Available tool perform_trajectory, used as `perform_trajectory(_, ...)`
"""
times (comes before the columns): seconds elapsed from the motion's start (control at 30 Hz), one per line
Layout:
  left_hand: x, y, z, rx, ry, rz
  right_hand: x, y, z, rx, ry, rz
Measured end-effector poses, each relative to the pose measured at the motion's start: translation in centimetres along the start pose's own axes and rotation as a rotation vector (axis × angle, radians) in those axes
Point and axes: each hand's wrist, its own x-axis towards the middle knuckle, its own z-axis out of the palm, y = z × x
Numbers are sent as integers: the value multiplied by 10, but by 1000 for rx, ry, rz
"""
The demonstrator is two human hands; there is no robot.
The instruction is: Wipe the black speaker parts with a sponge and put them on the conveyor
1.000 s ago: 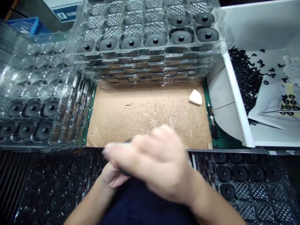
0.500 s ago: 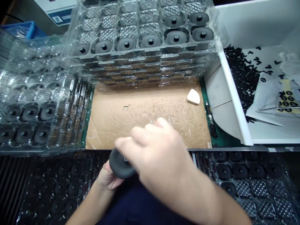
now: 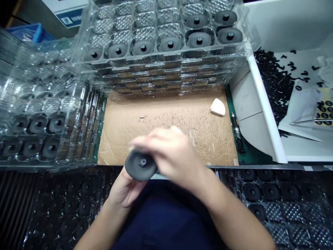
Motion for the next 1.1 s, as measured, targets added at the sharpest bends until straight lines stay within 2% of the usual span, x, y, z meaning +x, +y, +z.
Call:
perform_trajectory(0.1,0,4,-3,-67,-33,38,-21,37,17,-55,32,345)
perform_trajectory(0.2,0,6,-6,-86,-39,63,-49,60,37,-30,-33,414)
perform_trajectory(0.3,1,7,-6,-63,-30,63,-57,55,40,-10,-22,429)
perform_trajectory(0.37,1,6,-3,-53,-30,57,-46,36,31,-4,75,460)
perform_trajectory(0.43,1,6,1,-60,-40,70,-27,9,20,-19,247,437)
perform_trajectory(0.47,0,6,3,-71,-44,78,-19,-4,16,-39,320,372)
perform_trajectory(0.5,0,7,5,-83,-45,74,-11,-17,14,-69,334,271)
perform_trajectory(0.53,0,8,5,-93,-43,67,-6,-27,13,-87,307,166)
perform_trajectory(0.6,-1,10,5,-95,-35,67,-2,-39,15,-42,169,36)
perform_trajectory(0.7,-1,11,6,-55,14,106,-2,-39,17,87,-34,51)
perform_trajectory(0.73,-1,11,7,-36,22,109,-1,-37,17,69,-43,62)
perform_trajectory(0.8,-1,11,12,-11,2,77,3,-33,16,-47,47,44)
perform_trajectory(0.87,-2,14,16,-13,-24,51,4,-33,13,-63,102,-24)
perform_trajectory(0.93,-4,18,16,-29,-37,47,-1,-34,6,64,12,-68)
perform_trajectory(1.0,-4,22,12,-37,-65,31,-8,-33,-2,132,-104,-25)
perform_trajectory(1.1,-2,22,6,-62,-110,-6,-13,-28,-13,-98,-73,73)
